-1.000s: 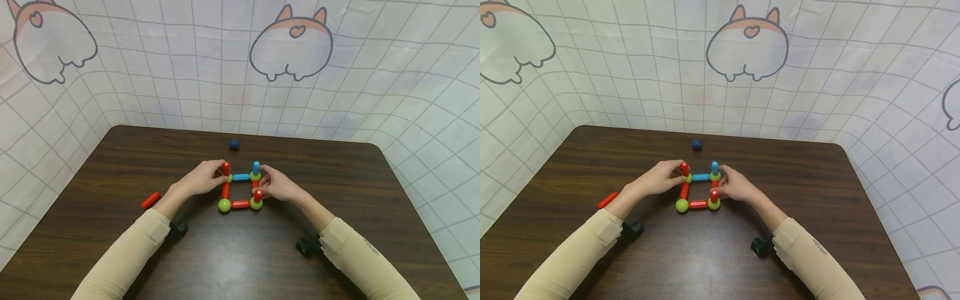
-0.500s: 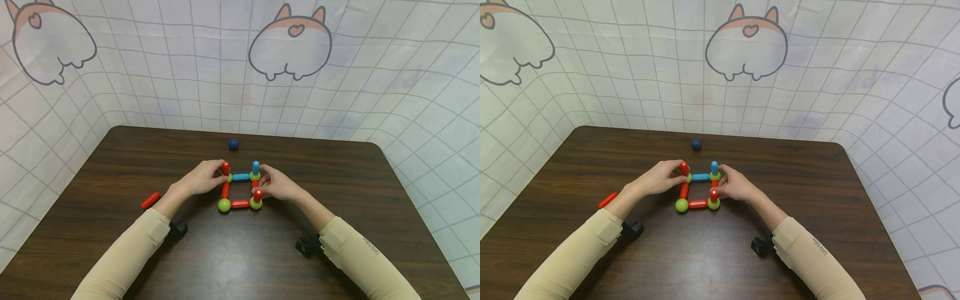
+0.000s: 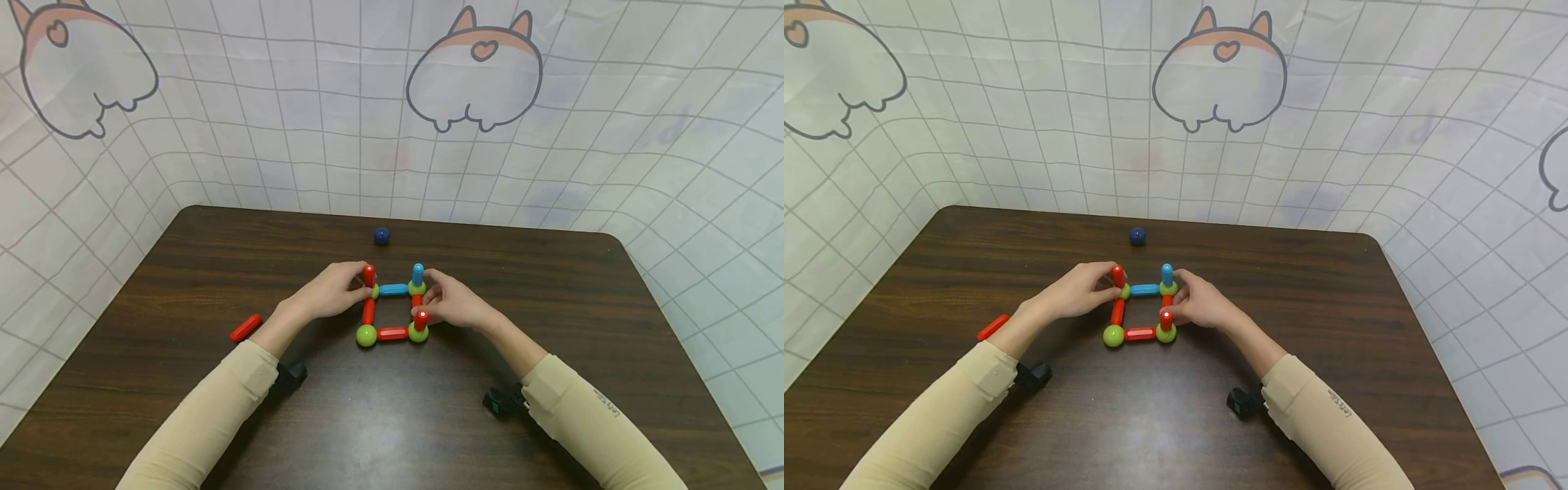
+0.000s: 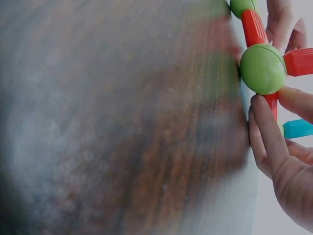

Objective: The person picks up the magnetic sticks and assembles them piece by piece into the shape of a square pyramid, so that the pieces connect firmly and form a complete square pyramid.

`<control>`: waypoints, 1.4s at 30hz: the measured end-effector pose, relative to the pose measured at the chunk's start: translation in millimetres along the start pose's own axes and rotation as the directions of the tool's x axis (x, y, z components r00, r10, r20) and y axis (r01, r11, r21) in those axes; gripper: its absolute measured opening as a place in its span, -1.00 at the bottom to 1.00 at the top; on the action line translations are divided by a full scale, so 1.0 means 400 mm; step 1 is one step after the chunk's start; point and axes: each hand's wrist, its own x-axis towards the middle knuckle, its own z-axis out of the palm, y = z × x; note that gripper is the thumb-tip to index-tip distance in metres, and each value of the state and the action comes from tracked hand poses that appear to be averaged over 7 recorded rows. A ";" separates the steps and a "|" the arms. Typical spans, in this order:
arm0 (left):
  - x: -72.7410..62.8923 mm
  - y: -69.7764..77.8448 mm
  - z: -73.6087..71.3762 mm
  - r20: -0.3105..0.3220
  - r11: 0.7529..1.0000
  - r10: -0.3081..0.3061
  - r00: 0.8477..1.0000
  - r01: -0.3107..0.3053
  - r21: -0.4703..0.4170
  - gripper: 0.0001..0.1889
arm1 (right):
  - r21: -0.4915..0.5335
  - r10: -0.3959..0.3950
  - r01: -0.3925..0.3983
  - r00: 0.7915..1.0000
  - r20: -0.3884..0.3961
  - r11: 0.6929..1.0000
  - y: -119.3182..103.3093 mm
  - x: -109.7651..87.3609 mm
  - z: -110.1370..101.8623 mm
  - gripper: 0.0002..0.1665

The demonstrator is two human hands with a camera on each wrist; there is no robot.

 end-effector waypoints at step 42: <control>-0.001 -0.005 -0.001 0.018 1.000 -0.015 1.000 0.015 0.004 -0.86 | 0.026 0.025 -0.025 1.000 0.001 0.999 0.000 -0.005 0.000 0.00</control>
